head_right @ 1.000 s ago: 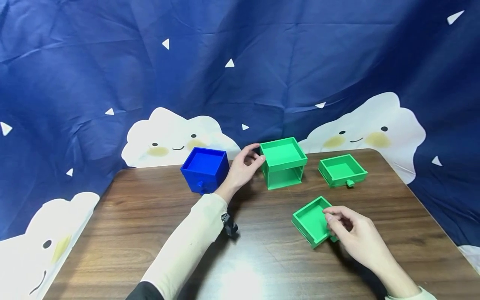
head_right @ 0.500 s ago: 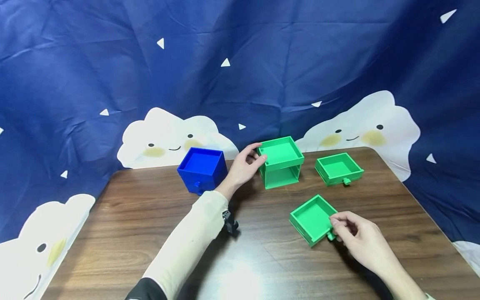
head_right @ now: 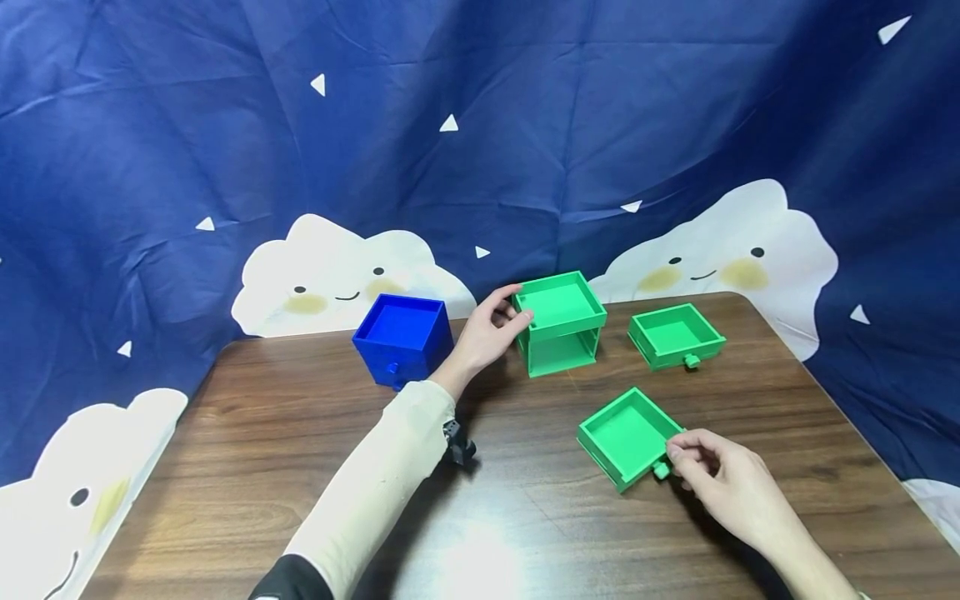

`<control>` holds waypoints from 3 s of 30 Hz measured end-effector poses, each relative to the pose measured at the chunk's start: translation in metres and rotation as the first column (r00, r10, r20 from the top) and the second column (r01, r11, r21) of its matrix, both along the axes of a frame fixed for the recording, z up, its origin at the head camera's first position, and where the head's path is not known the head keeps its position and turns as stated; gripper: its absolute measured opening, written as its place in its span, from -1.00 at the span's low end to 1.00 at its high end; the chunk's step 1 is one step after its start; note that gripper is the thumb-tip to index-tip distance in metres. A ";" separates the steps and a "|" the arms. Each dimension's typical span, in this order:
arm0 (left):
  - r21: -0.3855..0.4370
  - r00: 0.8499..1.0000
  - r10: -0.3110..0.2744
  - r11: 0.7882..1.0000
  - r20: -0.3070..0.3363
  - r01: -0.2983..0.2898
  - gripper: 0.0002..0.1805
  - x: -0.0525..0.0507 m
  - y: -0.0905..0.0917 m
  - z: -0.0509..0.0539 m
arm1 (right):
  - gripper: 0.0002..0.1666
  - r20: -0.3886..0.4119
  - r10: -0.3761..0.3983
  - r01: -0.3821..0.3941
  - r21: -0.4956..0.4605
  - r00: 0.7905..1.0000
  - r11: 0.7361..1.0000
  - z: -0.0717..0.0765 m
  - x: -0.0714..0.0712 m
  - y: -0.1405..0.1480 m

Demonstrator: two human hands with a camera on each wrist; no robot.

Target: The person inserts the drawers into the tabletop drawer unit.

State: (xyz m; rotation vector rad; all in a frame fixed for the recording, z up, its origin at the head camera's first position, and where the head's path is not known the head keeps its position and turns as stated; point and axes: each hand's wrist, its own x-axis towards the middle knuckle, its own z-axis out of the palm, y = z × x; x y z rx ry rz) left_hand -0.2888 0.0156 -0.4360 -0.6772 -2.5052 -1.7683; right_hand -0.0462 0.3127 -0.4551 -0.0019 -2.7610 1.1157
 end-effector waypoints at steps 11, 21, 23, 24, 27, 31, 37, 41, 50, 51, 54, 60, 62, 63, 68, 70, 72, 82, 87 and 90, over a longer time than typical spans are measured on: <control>0.007 1.000 -0.003 1.000 0.004 0.003 -0.41 -0.001 0.001 -0.002 | -0.89 0.043 -0.012 0.010 0.046 0.999 0.999 -0.003 -0.002 0.002; 0.016 1.000 -0.007 1.000 0.010 0.007 -0.40 0.000 0.000 -0.002 | -0.74 0.167 0.021 -0.031 0.062 0.986 0.998 -0.001 -0.006 0.006; 0.020 1.000 -0.008 1.000 0.015 0.008 -0.40 0.000 -0.001 -0.002 | -0.70 0.220 0.036 -0.043 0.028 0.975 0.999 0.000 -0.006 0.007; 0.024 1.000 -0.008 1.000 0.016 0.008 -0.40 0.000 -0.001 -0.002 | -0.68 0.251 0.043 -0.047 0.008 0.967 0.999 0.000 -0.007 0.008; 0.027 1.000 -0.015 1.000 0.019 0.014 -0.40 0.000 0.000 -0.003 | -0.63 0.321 0.066 -0.053 -0.050 0.945 0.997 0.000 -0.008 0.009; 0.022 1.000 -0.021 1.000 0.010 0.020 -0.40 0.000 0.000 -0.002 | -0.61 0.374 0.111 -0.073 -0.113 0.921 0.991 0.001 -0.009 0.010; 0.013 1.000 -0.018 1.000 0.013 0.018 -0.40 0.000 0.000 -0.002 | -0.58 0.412 0.189 -0.124 -0.179 0.892 0.976 0.000 -0.010 0.012; 0.013 1.000 -0.017 1.000 0.015 0.016 -0.40 0.001 0.001 -0.001 | -0.58 0.414 0.196 -0.125 -0.192 0.889 0.973 -0.002 -0.011 0.012; 0.012 1.000 -0.017 1.000 0.009 0.016 -0.41 0.000 0.000 -0.004 | -0.56 0.421 0.329 -0.157 -0.393 0.845 0.906 -0.009 -0.016 0.013; 0.012 1.000 -0.016 1.000 0.009 0.016 -0.41 0.000 0.000 -0.004 | -0.56 0.416 0.354 -0.164 -0.427 0.838 0.890 -0.010 -0.017 0.013; 0.016 1.000 -0.015 1.000 0.010 0.015 -0.41 0.000 0.001 -0.004 | -0.58 0.415 0.406 -0.159 -0.512 0.814 0.844 -0.014 -0.019 0.015; 0.025 1.000 -0.009 1.000 0.011 0.009 -0.41 -0.001 0.001 -0.003 | -0.62 0.433 0.445 -0.123 -0.594 0.784 0.795 -0.018 -0.022 0.018; 0.025 1.000 -0.008 1.000 0.010 0.008 -0.41 -0.001 0.001 -0.004 | -0.63 0.422 0.460 -0.126 -0.615 0.782 0.778 -0.019 -0.022 0.018; 0.026 1.000 -0.007 1.000 0.009 0.007 -0.41 -0.001 0.001 -0.004 | -0.63 0.415 0.465 -0.125 -0.627 0.782 0.769 -0.020 -0.022 0.018; 0.025 1.000 -0.007 1.000 0.008 0.007 -0.42 -0.002 0.001 -0.005 | -0.64 0.388 0.474 -0.107 -0.674 0.790 0.731 -0.023 -0.022 0.017; 0.026 1.000 -0.009 1.000 0.008 0.009 -0.42 -0.002 0.001 -0.005 | -0.64 0.386 0.466 -0.085 -0.691 0.796 0.718 -0.024 -0.022 0.017; 0.028 1.000 -0.011 1.000 0.010 0.011 -0.42 -0.001 0.001 -0.005 | -0.64 0.383 0.460 -0.063 -0.710 0.801 0.702 -0.025 -0.022 0.017; 0.031 1.000 -0.015 0.999 0.022 0.014 -0.42 -0.001 0.000 -0.005 | -0.64 0.355 0.416 0.004 -0.765 0.837 0.644 -0.022 -0.023 0.010; 0.036 1.000 -0.016 0.999 0.024 0.015 -0.42 -0.002 0.001 -0.006 | -0.64 0.345 0.365 0.022 -0.752 0.865 0.659 -0.022 -0.023 0.005; 0.046 1.000 -0.015 0.999 0.022 0.014 -0.42 -0.002 0.001 -0.006 | -0.63 0.340 0.348 0.030 -0.752 0.874 0.659 -0.021 -0.025 0.002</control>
